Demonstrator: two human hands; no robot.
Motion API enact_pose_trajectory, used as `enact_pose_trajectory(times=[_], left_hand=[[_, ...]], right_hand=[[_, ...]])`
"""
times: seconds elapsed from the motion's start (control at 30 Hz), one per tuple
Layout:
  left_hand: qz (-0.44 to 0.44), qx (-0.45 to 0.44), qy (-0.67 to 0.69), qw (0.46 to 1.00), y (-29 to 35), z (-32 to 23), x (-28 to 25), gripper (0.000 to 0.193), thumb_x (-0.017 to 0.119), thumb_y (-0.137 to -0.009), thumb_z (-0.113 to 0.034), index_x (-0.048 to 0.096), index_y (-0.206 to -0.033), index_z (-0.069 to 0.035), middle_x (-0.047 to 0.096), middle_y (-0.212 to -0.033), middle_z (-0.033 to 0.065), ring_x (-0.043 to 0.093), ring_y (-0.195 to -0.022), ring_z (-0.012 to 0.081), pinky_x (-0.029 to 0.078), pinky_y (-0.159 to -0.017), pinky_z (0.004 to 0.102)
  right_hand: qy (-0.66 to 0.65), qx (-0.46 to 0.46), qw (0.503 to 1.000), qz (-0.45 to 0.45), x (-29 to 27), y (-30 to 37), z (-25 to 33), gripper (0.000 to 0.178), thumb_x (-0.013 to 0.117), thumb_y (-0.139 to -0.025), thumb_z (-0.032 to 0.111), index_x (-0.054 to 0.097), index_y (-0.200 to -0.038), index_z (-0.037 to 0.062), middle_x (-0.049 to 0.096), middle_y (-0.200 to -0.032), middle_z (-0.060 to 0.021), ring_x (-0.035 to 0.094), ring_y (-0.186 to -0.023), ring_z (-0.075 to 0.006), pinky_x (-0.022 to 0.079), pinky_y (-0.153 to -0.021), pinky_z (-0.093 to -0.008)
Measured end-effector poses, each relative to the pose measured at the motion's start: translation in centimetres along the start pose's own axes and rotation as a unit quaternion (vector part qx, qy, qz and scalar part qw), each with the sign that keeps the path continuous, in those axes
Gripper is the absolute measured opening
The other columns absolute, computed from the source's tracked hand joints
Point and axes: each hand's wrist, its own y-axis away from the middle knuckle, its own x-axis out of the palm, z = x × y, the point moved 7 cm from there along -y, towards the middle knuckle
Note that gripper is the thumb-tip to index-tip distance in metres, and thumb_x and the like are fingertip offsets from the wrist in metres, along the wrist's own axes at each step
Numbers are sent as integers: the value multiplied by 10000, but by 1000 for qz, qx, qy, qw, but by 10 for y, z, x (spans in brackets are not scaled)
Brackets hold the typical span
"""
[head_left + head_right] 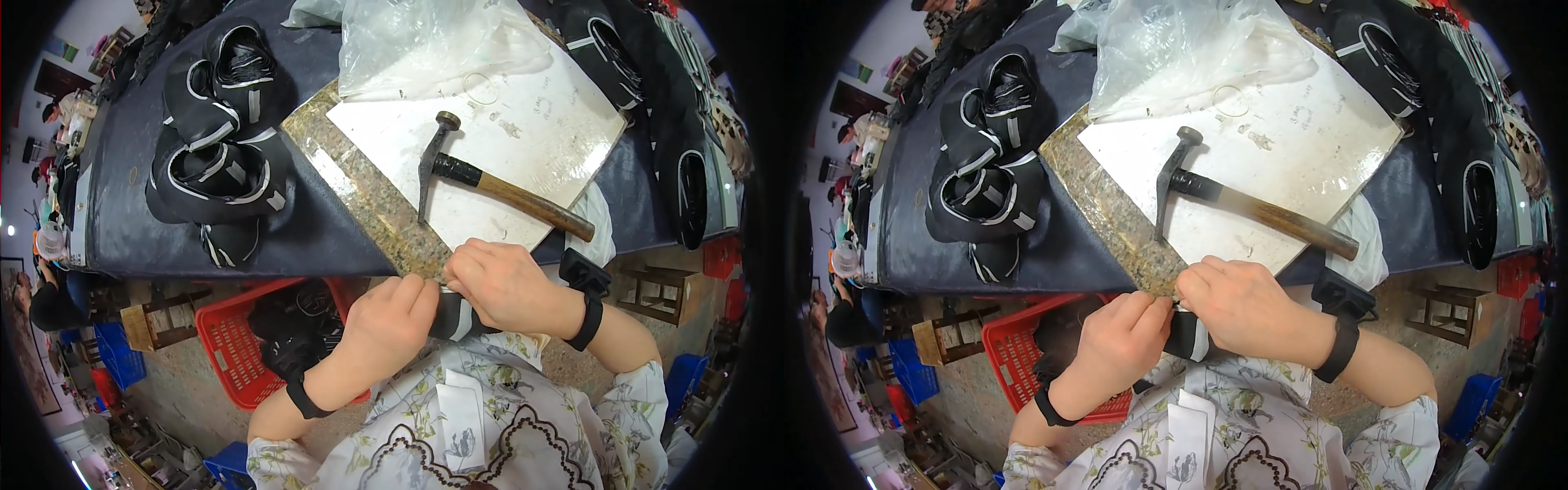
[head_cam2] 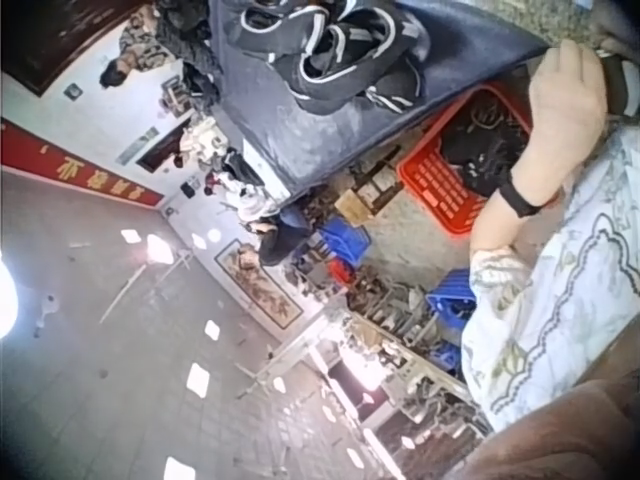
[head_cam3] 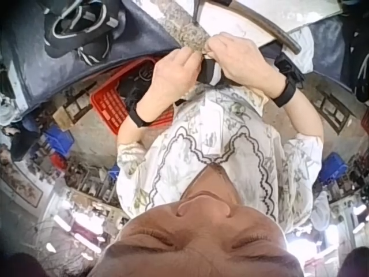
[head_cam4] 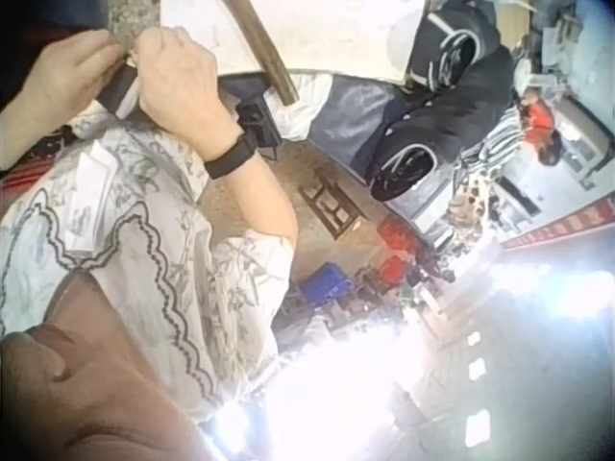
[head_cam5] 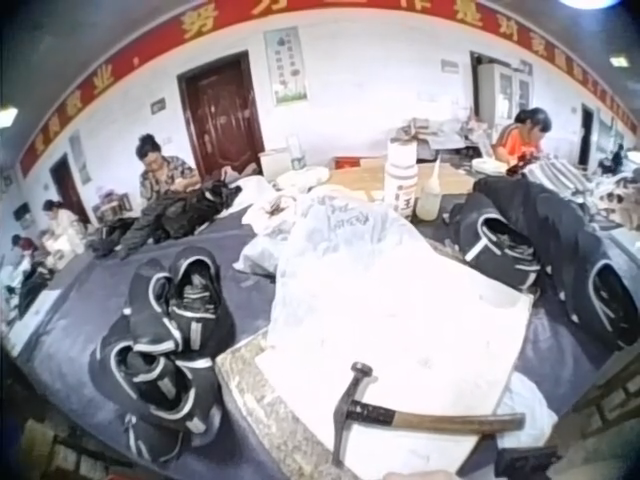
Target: Manually assembling shoe components by fitting edges and using a hammer to secure them.
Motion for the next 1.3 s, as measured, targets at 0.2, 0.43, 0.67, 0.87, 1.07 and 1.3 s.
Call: enact_pose_trajectory(times=[0.2, 0.43, 0.67, 0.87, 1.07, 1.3], left_hand=[[34, 82, -82, 993, -7, -11, -1, 215, 685, -698, -57, 648, -906, -21, 557, -783, 41, 586, -664, 183, 497, -561, 297], [3, 19, 38, 999, -6, 10, 7, 162, 679, -707, -23, 593, -844, -26, 530, -752, 83, 591, -623, 249, 507, -540, 339], [9, -11, 109, 994, -8, 16, 6, 151, 683, -709, 37, 615, -836, -9, 552, -735, 111, 590, -607, 292, 491, -533, 370], [16, -21, 153, 988, -9, 16, 4, 161, 679, -716, 43, 617, -855, -12, 545, -732, 109, 593, -618, 291, 489, -536, 371], [19, 14, 82, 996, -9, 13, 9, 200, 692, -698, 30, 627, -880, -22, 539, -741, 96, 595, -633, 273, 495, -553, 365], [-14, 69, -33, 997, 8, 4, 9, 285, 690, -651, 26, 629, -926, -19, 536, -750, 78, 581, -640, 248, 496, -568, 339]], right_hand=[[-35, 4, 999, -6, -3, -1, -1, 138, 633, -836, 107, 525, -880, 32, 566, -783, -91, 601, -760, -274, 488, -623, -379], [-37, 1, 999, 0, -2, -3, -1, 131, 633, -852, 126, 533, -878, 46, 578, -792, -89, 602, -781, -277, 483, -662, -388], [54, -59, 996, 25, 4, -6, 7, 150, 668, -784, 130, 542, -822, 59, 551, -752, -63, 600, -755, -235, 491, -635, -358], [-1, -36, 999, -32, 2, -6, 2, 133, 643, -734, 80, 532, -804, 57, 534, -741, -57, 592, -716, -234, 479, -544, -338], [-3, -29, 1000, 3, 2, -4, -1, 112, 659, -808, 78, 562, -857, 52, 551, -794, -82, 589, -729, -267, 490, -573, -363], [-44, 52, 997, -46, -3, 23, 5, 265, 746, -758, 184, 596, -938, 59, 573, -849, -70, 589, -795, -236, 505, -614, -331]])
